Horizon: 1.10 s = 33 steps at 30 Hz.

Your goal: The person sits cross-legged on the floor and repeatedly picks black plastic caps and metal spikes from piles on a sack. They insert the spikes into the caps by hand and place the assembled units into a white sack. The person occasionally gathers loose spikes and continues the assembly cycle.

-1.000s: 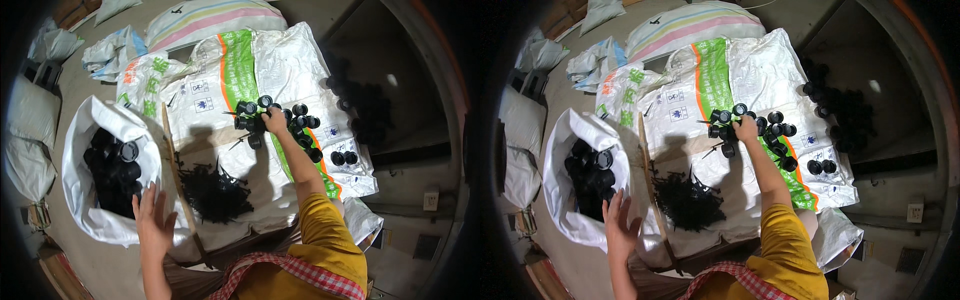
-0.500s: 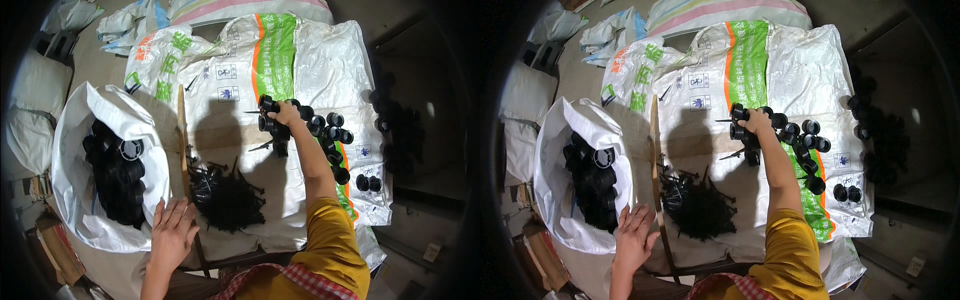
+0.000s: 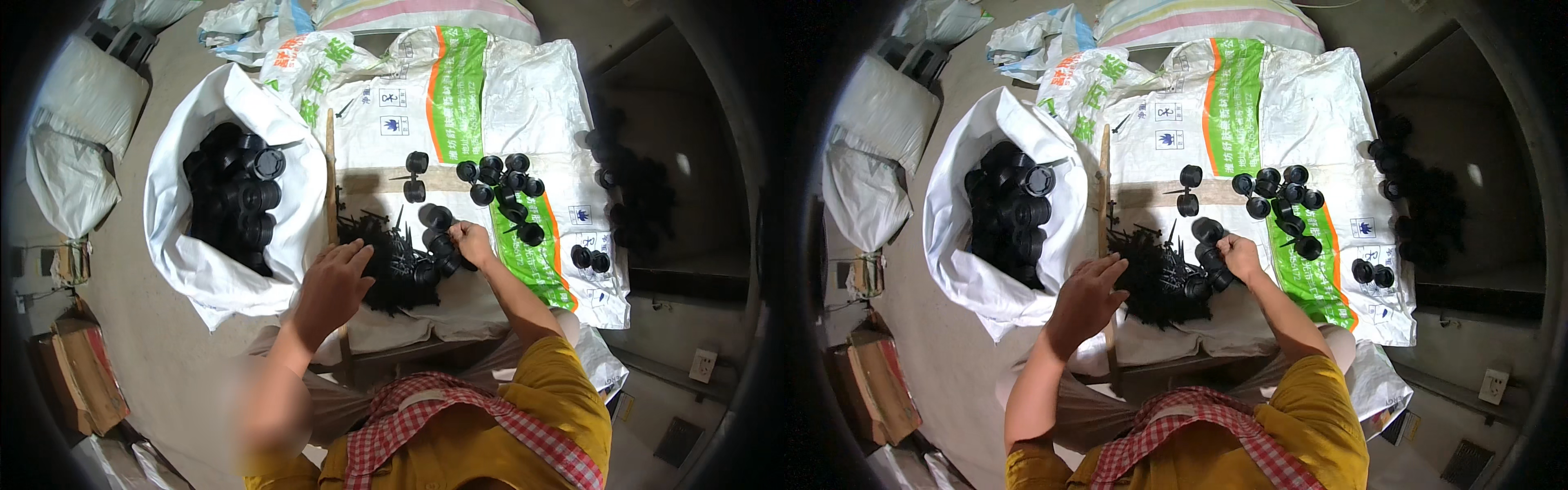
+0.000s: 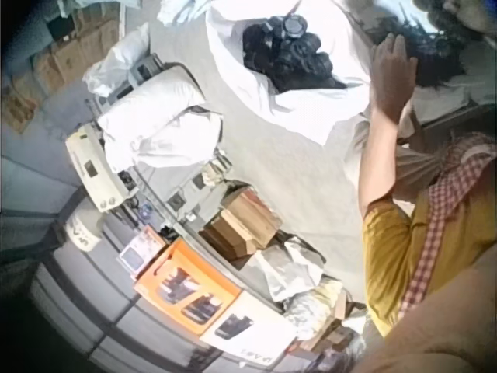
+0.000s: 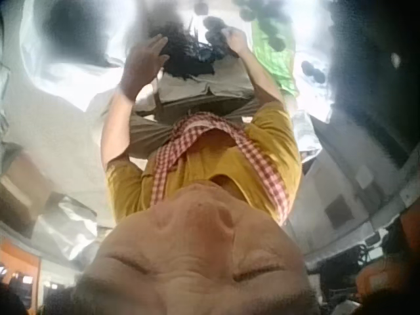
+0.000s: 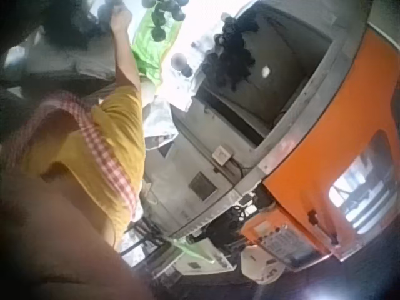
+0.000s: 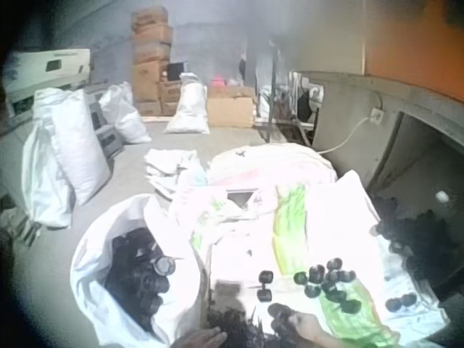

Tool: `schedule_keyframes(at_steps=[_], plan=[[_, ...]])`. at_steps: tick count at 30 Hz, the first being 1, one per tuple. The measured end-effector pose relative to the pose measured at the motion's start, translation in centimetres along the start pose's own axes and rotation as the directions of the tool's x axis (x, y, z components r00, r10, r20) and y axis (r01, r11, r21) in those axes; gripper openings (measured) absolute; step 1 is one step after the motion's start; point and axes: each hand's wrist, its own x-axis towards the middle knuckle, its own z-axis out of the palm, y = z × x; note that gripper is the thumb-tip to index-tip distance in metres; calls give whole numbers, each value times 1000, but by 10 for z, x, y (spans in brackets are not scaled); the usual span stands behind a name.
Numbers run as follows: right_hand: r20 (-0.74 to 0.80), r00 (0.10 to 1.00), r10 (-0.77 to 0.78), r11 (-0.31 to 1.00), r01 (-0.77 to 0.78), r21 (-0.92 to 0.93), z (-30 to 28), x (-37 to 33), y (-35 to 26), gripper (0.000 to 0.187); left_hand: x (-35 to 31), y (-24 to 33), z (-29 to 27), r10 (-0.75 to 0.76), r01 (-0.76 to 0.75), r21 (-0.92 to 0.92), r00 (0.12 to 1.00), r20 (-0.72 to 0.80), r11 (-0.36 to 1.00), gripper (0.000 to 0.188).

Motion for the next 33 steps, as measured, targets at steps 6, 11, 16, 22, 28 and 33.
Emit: schedule_keyframes(at_steps=[6,11,16,22,28,33], plan=[[262,953,-150,920,38,389,-26,-110,-110,19,-9,25,13,-44,4,-137,956,-289,991,68],[150,811,-565,812,513,278,-27,-165,-182,18,-11,10,28,-254,267,-930,946,203,251,32],[251,685,-684,674,725,-141,-11,-171,-173,20,-35,16,25,-120,256,-893,966,228,370,34],[465,814,-348,921,388,11,9,-184,-164,13,-46,16,25,23,15,-280,991,133,960,23],[577,408,-708,379,-469,797,-9,-179,-145,23,-46,16,14,200,-395,-881,915,-351,260,17],[80,886,-457,212,21,977,38,-148,-159,35,-43,27,32,-205,187,-970,955,216,-152,40]])
